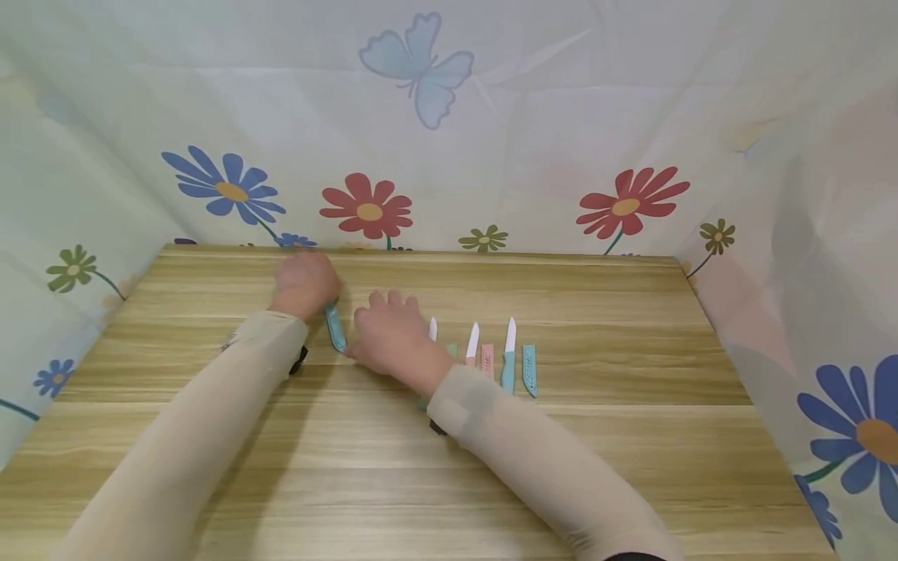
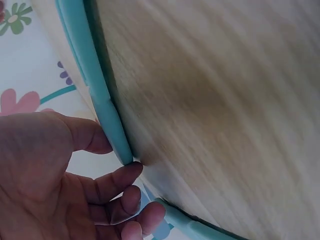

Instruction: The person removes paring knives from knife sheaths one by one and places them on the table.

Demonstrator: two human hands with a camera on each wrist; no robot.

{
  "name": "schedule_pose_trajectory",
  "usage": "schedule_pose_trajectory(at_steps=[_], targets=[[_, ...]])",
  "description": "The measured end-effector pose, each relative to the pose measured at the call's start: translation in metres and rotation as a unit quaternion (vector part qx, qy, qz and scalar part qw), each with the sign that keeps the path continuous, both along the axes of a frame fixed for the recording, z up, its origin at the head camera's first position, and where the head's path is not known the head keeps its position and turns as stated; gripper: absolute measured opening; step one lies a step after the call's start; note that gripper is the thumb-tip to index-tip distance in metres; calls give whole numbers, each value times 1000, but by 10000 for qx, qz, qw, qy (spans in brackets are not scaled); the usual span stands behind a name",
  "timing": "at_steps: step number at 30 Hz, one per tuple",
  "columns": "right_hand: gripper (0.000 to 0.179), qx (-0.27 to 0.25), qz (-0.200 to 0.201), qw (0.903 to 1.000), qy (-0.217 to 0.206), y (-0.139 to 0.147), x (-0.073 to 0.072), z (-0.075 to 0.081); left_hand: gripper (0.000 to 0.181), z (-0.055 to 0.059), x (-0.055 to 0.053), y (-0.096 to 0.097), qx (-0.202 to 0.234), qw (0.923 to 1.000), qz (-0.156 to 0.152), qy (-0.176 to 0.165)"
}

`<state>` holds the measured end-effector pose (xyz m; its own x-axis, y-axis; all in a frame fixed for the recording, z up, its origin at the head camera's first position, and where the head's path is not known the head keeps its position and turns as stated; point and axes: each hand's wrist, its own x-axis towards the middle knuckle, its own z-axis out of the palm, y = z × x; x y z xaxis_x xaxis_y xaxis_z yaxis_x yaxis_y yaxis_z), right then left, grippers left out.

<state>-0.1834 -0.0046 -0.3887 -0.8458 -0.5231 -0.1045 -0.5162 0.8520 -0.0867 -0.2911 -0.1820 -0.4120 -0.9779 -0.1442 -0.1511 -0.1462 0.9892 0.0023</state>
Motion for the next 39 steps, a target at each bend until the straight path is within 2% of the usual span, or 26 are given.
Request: schedule_pose_trajectory(at_steps=[4, 8, 15, 23, 27, 32, 39], targets=[[47, 97, -116, 9998, -110, -8, 0, -7, 30, 0, 5, 6, 105, 9999, 88, 54], [37, 123, -210, 9997, -94, -12, -1, -13, 31, -1, 8, 11, 172, 9996, 27, 199], [28, 200, -233, 9993, 196, -15, -4, -20, 30, -4, 10, 16, 194, 9996, -4, 211], [21, 290, -292, 9988, 254, -15, -5, -18, 32, -4, 10, 15, 329, 9994, 89, 114], [19, 236, -428, 9986, 189, -12, -4, -12, 36, 1, 12, 15, 449, 9988, 133, 160], [23, -42, -522, 9983, 257, -6, -4, -7, 44, 10, 17, 14, 646, 9969, 121, 423], [27, -356, -522, 9970, 452, 5, 0, -2, 44, 24, 24, 14, 1437, 9878, 312, 504]])
